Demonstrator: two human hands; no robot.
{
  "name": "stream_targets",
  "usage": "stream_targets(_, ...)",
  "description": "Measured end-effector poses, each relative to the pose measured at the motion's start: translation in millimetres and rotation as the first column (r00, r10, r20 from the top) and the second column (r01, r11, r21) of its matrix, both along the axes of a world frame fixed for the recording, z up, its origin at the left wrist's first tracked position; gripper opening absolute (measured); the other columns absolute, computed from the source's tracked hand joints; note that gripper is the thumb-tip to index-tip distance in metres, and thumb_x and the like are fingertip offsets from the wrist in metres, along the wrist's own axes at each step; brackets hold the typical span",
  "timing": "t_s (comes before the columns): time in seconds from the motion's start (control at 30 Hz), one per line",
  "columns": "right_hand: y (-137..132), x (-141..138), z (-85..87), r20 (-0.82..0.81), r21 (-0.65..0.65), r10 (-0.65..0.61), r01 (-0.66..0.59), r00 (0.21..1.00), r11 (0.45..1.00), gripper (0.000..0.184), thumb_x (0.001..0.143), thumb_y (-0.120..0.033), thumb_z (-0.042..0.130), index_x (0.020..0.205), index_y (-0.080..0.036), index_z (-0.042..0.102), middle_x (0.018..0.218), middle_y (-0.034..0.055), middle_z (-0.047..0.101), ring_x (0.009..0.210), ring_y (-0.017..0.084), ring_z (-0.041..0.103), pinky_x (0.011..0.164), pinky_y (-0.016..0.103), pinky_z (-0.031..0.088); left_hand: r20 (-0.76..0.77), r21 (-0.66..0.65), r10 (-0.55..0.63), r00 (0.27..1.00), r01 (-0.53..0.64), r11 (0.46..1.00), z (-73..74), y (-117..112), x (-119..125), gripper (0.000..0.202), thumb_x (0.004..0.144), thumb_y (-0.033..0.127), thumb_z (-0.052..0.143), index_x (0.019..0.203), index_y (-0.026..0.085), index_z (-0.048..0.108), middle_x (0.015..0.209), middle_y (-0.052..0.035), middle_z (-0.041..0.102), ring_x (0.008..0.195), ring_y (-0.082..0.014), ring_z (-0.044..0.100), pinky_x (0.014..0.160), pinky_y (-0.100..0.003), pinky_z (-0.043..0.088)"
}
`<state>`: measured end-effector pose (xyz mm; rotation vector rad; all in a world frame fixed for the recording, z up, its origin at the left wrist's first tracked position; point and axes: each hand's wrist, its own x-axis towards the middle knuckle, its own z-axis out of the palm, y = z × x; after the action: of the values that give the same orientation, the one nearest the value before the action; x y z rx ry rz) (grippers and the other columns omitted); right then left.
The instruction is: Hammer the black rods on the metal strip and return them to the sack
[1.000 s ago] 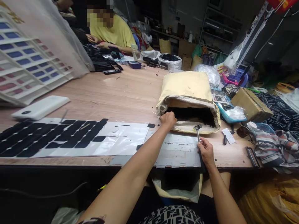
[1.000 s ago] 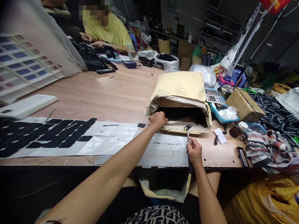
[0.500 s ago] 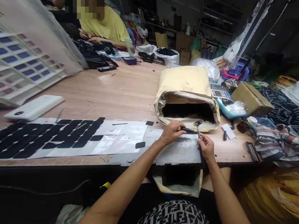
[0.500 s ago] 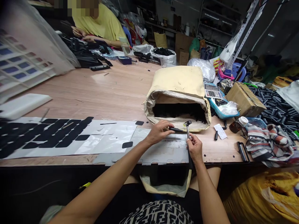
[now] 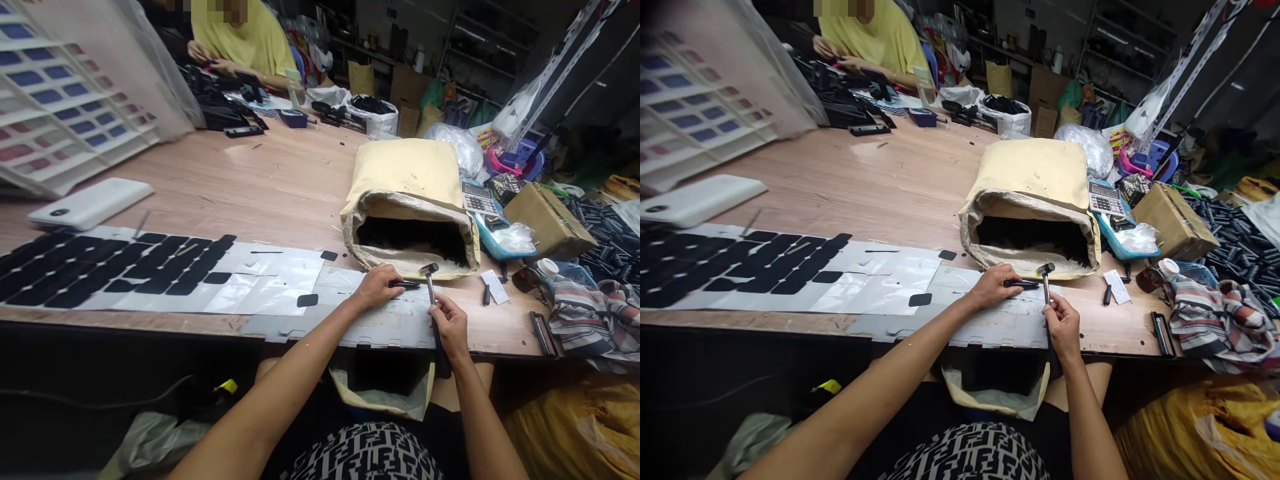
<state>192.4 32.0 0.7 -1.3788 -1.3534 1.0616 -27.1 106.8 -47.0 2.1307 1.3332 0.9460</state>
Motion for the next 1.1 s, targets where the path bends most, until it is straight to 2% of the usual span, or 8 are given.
stream_targets(0.13, -15.7, -1.2, 4.5, 0.132, 0.035, 0.032, -0.037, 0.991, 0.999, 0.041, 0.079, -0.038, 0.066, 0.112, -0.014, 0.073, 0.073, -0.0016, 0.055, 0.052, 0.008, 0.049, 0.049, 0.022, 0.042, 0.022, 0.001, -0.008, 1.000, 0.008, 1.000, -2.0, 1.5, -0.3, 0.015, 0.081, 0.029, 0.074, 0.093, 0.020, 0.077, 0.088, -0.0037, 0.066, 0.088, -0.0202, 0.057, 0.085, -0.034, 0.044)
stream_targets(0.27, -19.8, -5.1, 2.4, 0.209, 0.081, 0.046, -0.064, 0.977, 0.995, 0.042, 0.083, -0.036, 0.063, 0.118, -0.015, 0.072, 0.077, 0.0002, 0.056, 0.055, 0.008, 0.046, 0.051, 0.021, 0.041, 0.026, -0.006, -0.010, 1.000, 0.010, 1.000, -1.3, 1.6, -0.7, 0.015, 0.080, 0.029, 0.074, 0.092, 0.021, 0.078, 0.087, -0.0035, 0.066, 0.088, -0.0200, 0.056, 0.085, -0.034, 0.044)
stream_targets(0.43, -16.6, -7.5, -4.5, 0.199, 0.024, 0.072, -0.079, 0.977, 0.997, 0.039, 0.082, -0.036, 0.063, 0.113, -0.014, 0.073, 0.073, -0.0009, 0.052, 0.055, 0.008, 0.044, 0.049, 0.021, 0.038, 0.013, -0.009, -0.004, 1.000, 0.004, 1.000, -1.2, 2.8, -0.1, 0.015, 0.080, 0.029, 0.075, 0.093, 0.022, 0.077, 0.089, -0.0031, 0.066, 0.089, -0.0201, 0.056, 0.086, -0.034, 0.043)
stream_targets(0.57, -17.9, -12.8, -3.9, 0.158, 0.025, 0.075, -0.080, 0.985, 0.996, 0.043, 0.082, -0.037, 0.063, 0.117, -0.014, 0.072, 0.076, -0.0007, 0.053, 0.056, 0.008, 0.045, 0.050, 0.021, 0.039, 0.023, -0.022, -0.011, 1.000, 0.011, 1.000, -0.6, 4.2, 0.4, 0.016, 0.079, 0.029, 0.076, 0.093, 0.022, 0.077, 0.089, -0.0024, 0.066, 0.091, -0.0201, 0.056, 0.085, -0.033, 0.042)
stream_targets(0.77, -18.0, -22.5, -5.3, 0.178, 0.005, 0.126, -0.129, 0.976, 0.992, 0.040, 0.081, -0.036, 0.064, 0.114, -0.015, 0.074, 0.073, -0.0012, 0.054, 0.055, 0.009, 0.045, 0.050, 0.021, 0.040, 0.031, -0.079, 0.020, 0.999, -0.017, 0.997, 6.2, 4.3, 1.6, 0.009, 0.078, 0.029, 0.076, 0.081, 0.021, 0.074, 0.084, -0.0014, 0.064, 0.088, -0.0193, 0.056, 0.079, -0.031, 0.041)
stream_targets(0.9, 0.6, -16.6, -6.1, 0.147, 0.012, 0.083, -0.086, 0.986, 0.996, 0.044, 0.079, -0.040, 0.065, 0.115, -0.015, 0.072, 0.073, -0.0021, 0.054, 0.055, 0.009, 0.046, 0.050, 0.022, 0.039, 0.032, -0.101, 0.002, 0.999, 0.002, 0.995, 9.6, 3.8, 0.4, 0.013, 0.077, 0.029, 0.077, 0.089, 0.022, 0.075, 0.090, -0.0015, 0.067, 0.094, -0.0208, 0.057, 0.083, -0.032, 0.042)
stream_targets(1.03, 36.8, -6.7, -7.3, 0.165, 0.074, -0.035, 0.023, 0.986, 0.997, 0.047, 0.076, -0.041, 0.066, 0.112, -0.013, 0.072, 0.072, -0.0024, 0.055, 0.054, 0.009, 0.046, 0.050, 0.022, 0.039, 0.022, -0.115, -0.019, 1.000, 0.021, 0.993, 8.2, 3.1, -1.9, 0.016, 0.080, 0.030, 0.075, 0.094, 0.023, 0.075, 0.094, -0.0020, 0.067, 0.097, -0.0213, 0.058, 0.087, -0.033, 0.043)
stream_targets(1.1, 52.6, -2.8, -10.1, 0.137, 0.064, -0.076, 0.068, 0.988, 0.996, 0.048, 0.073, -0.041, 0.066, 0.111, -0.011, 0.072, 0.069, -0.0027, 0.057, 0.053, 0.009, 0.047, 0.051, 0.023, 0.040, 0.025, -0.120, -0.033, 0.999, 0.035, 0.992, 7.0, 4.1, -2.5, 0.016, 0.082, 0.032, 0.074, 0.095, 0.023, 0.075, 0.095, -0.0021, 0.067, 0.098, -0.0211, 0.058, 0.088, -0.033, 0.043)
